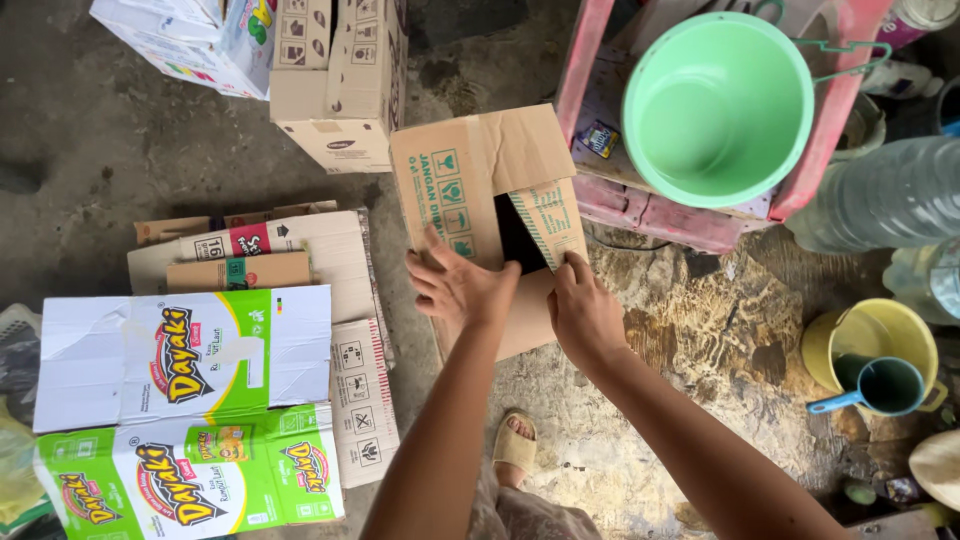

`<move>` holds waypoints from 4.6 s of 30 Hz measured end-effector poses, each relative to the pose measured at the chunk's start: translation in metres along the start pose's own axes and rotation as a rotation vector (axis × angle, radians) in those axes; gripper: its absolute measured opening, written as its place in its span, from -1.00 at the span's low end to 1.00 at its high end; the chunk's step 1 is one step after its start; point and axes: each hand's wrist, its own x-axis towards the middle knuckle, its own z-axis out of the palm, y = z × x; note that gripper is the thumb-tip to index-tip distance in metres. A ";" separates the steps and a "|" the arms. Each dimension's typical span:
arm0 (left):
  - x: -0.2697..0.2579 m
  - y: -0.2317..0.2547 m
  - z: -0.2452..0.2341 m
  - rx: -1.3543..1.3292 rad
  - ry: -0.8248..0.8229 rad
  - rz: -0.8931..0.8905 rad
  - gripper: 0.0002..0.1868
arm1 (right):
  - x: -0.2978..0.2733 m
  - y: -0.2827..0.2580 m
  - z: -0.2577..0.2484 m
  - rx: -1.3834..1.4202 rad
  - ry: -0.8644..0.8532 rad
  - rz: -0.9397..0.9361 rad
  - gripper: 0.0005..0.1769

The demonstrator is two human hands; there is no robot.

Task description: The person flattens empty cardboard boxes by hand, one at a time, opening the flaps and pressing the boxes flat on the floor, then stacks the flattened cardboard pieces on a pile of already flattened boxes.

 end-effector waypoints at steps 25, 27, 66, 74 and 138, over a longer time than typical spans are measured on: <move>0.057 -0.165 -0.076 -0.170 -0.433 -0.194 -0.42 | -0.055 -0.038 0.039 0.285 0.180 -0.010 -0.92; 0.061 -0.186 -0.086 -0.210 -0.306 -0.103 -0.47 | -0.060 -0.037 0.043 0.312 0.140 0.039 -0.95; 0.029 -0.239 -0.168 -1.196 -0.483 -0.045 -0.67 | -0.034 -0.109 0.093 0.616 -0.420 0.500 -0.69; 0.018 -0.261 -0.165 -1.163 -0.768 0.145 -0.65 | 0.046 -0.043 0.104 1.124 0.068 0.389 -0.52; 0.021 -0.227 -0.192 -0.045 -0.051 0.250 0.52 | -0.036 -0.116 0.048 1.094 0.152 0.807 -0.68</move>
